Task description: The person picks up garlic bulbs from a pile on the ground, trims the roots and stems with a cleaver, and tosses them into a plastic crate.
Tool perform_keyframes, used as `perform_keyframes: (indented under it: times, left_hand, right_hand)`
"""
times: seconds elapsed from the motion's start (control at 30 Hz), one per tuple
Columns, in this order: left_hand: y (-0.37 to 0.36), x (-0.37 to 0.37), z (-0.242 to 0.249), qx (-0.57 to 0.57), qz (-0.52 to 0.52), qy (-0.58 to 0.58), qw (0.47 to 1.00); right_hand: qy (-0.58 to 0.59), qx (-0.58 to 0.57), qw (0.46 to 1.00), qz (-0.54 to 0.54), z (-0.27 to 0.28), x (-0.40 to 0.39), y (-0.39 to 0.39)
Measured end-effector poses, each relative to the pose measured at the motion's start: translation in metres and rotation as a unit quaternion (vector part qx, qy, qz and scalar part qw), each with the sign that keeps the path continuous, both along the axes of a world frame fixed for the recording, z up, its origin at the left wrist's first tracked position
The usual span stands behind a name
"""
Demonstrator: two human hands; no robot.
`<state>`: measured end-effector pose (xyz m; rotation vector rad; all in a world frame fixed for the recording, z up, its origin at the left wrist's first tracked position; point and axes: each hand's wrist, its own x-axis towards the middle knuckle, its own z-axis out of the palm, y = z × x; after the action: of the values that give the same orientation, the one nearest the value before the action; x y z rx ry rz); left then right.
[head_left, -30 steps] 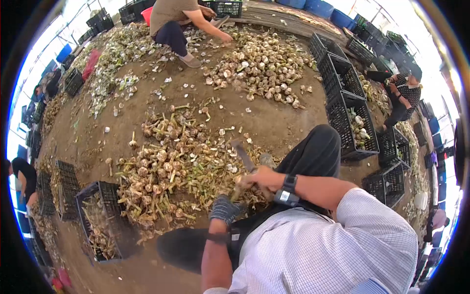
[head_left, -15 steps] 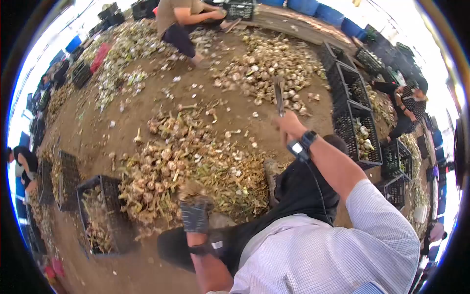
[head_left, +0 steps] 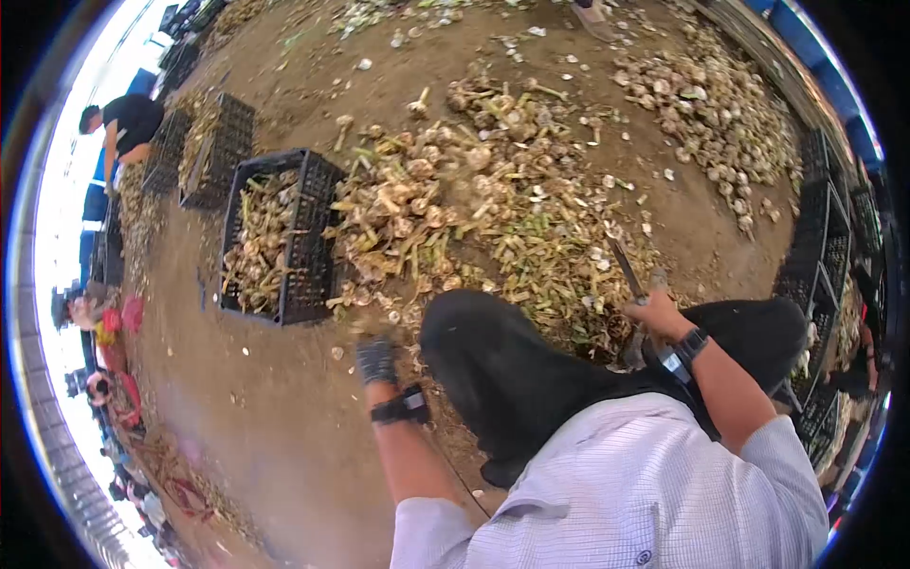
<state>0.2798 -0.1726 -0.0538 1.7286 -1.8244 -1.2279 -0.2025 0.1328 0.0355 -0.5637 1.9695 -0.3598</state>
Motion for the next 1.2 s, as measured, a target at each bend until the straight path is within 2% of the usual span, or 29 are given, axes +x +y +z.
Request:
perform_keyframes:
  times: [0.03, 0.1, 0.13, 0.2, 0.23, 0.3, 0.33, 0.37, 0.47, 0.53, 0.6, 0.7, 0.8, 0.83, 0.87, 0.93, 0.97, 1.0, 1.07, 1.1, 1.2]
  left_hand:
    - [0.028, -0.037, 0.025, 0.134, 0.150, 0.085, 0.976]
    - [0.044, -0.036, -0.025, 0.082, 0.059, -0.052, 0.994]
    - [0.052, -0.041, -0.031, 0.091, 0.084, -0.146, 0.982]
    - [0.059, -0.058, -0.046, 0.111, 0.120, -0.328, 0.930]
    - [0.065, -0.068, -0.044, 0.059, 0.120, -0.385, 0.913]
    - [0.060, -0.066, -0.069, 0.055, 0.107, -0.364, 0.924]
    - [0.053, -0.074, -0.062, 0.052, 0.097, -0.353, 0.929]
    - [0.041, -0.081, -0.055, 0.218, 0.132, -0.306, 0.917]
    - [0.044, -0.092, -0.079, 0.121, 0.190, -0.241, 0.944]
    - [0.041, -0.104, -0.067, 0.127, 0.182, -0.270, 0.937]
    - [0.039, -0.097, -0.078, 0.134, 0.198, -0.228, 0.944]
    - [0.035, -0.071, -0.122, 0.170, 0.274, -0.055, 0.945]
    - [0.030, -0.042, -0.191, 0.237, 0.378, 0.185, 0.875]
    - [0.030, -0.030, -0.231, 0.216, 0.362, 0.168, 0.891]
    - [0.029, -0.033, -0.211, 0.226, 0.311, 0.140, 0.913]
    - [0.029, -0.038, -0.184, 0.197, 0.142, -0.008, 0.970]
    - [0.029, -0.038, -0.176, 0.165, 0.035, -0.093, 0.981]
    - [0.026, -0.036, -0.177, 0.117, -0.072, -0.176, 0.975]
    - [0.022, -0.033, -0.180, 0.013, -0.235, -0.268, 0.934]
    - [0.024, -0.025, -0.189, -0.043, -0.282, -0.283, 0.916]
    - [0.028, -0.044, -0.132, -0.088, -0.271, -0.277, 0.918]
  right_hand:
    - [0.009, -0.004, 1.000, 0.023, -0.010, -0.002, 0.003]
    - [0.006, -0.086, 0.996, 0.006, -0.024, -0.003, 0.013]
    - [0.003, -0.123, 0.992, -0.002, -0.021, 0.002, 0.011]
    - [0.024, -0.073, 0.997, -0.005, -0.009, 0.002, 0.014]
    - [0.029, -0.047, 0.998, 0.006, -0.007, 0.001, 0.016]
    - [0.063, -0.011, 0.998, 0.026, -0.010, -0.001, 0.022]
    - [0.065, -0.015, 0.997, 0.035, -0.014, -0.001, 0.024]
    - [0.067, -0.018, 0.997, 0.041, -0.017, -0.001, 0.029]
    - [0.047, 0.000, 0.997, 0.055, -0.017, 0.004, 0.029]
    - [0.050, 0.007, 0.996, 0.074, -0.009, 0.011, 0.020]
    - [0.076, -0.002, 0.992, 0.105, 0.000, 0.016, 0.011]
    - [0.082, -0.011, 0.991, 0.105, -0.002, 0.017, 0.010]
    - [0.116, -0.040, 0.986, 0.116, -0.010, 0.016, 0.017]
    - [0.116, -0.031, 0.986, 0.117, -0.010, 0.016, 0.019]
    - [0.116, -0.023, 0.986, 0.117, -0.010, 0.015, 0.020]
    - [0.113, -0.015, 0.987, 0.116, -0.012, 0.013, 0.022]
    - [0.109, -0.013, 0.987, 0.114, -0.013, 0.011, 0.024]
    - [0.106, -0.012, 0.988, 0.112, -0.012, 0.010, 0.024]
    - [0.115, -0.019, 0.986, 0.119, -0.010, 0.007, 0.026]
    - [0.118, -0.022, 0.985, 0.120, -0.009, 0.008, 0.027]
    - [0.102, -0.041, 0.990, 0.084, 0.000, 0.010, 0.024]
